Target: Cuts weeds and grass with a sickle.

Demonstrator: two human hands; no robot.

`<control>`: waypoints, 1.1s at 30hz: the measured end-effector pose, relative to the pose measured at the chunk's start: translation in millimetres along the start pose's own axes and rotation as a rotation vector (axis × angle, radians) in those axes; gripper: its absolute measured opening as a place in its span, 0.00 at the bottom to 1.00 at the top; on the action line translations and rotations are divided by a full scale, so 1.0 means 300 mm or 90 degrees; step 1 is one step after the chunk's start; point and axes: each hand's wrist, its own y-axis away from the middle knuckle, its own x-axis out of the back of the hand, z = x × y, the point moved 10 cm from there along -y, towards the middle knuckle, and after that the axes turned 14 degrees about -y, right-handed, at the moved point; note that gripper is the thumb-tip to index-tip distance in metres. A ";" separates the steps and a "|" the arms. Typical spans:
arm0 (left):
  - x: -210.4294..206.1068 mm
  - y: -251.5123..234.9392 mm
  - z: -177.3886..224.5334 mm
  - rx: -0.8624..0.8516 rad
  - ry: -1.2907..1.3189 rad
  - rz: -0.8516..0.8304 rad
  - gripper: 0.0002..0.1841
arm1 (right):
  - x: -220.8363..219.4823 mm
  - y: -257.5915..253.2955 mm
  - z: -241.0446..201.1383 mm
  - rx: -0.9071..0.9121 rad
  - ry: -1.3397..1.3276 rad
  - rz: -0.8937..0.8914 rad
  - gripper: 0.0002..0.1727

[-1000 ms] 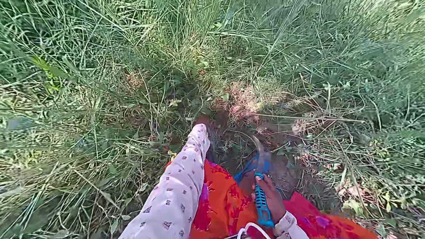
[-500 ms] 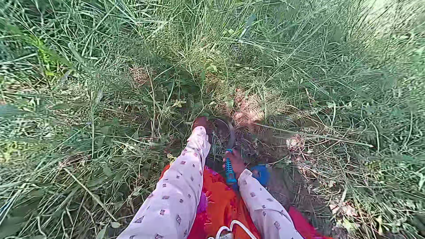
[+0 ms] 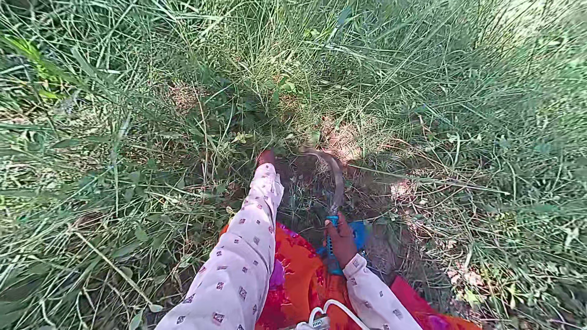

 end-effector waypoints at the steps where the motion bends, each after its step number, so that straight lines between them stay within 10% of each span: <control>1: 0.039 0.066 0.007 0.014 0.010 -0.016 0.21 | -0.013 -0.024 -0.011 0.001 0.014 -0.005 0.30; 3: 0.085 0.166 0.022 0.003 -0.039 -0.298 0.28 | -0.048 -0.060 -0.010 -0.007 0.024 -0.014 0.31; 5: 0.050 0.075 -0.023 0.009 0.076 0.024 0.20 | -0.083 -0.078 0.017 -0.028 0.001 -0.007 0.30; 13: -0.040 -0.002 0.048 -0.078 -0.051 -0.156 0.25 | -0.031 -0.111 0.057 -0.076 -0.120 0.077 0.29; 33: -0.030 -0.059 0.005 -0.058 0.113 -0.073 0.24 | -0.069 -0.146 -0.002 -0.142 0.126 -0.044 0.32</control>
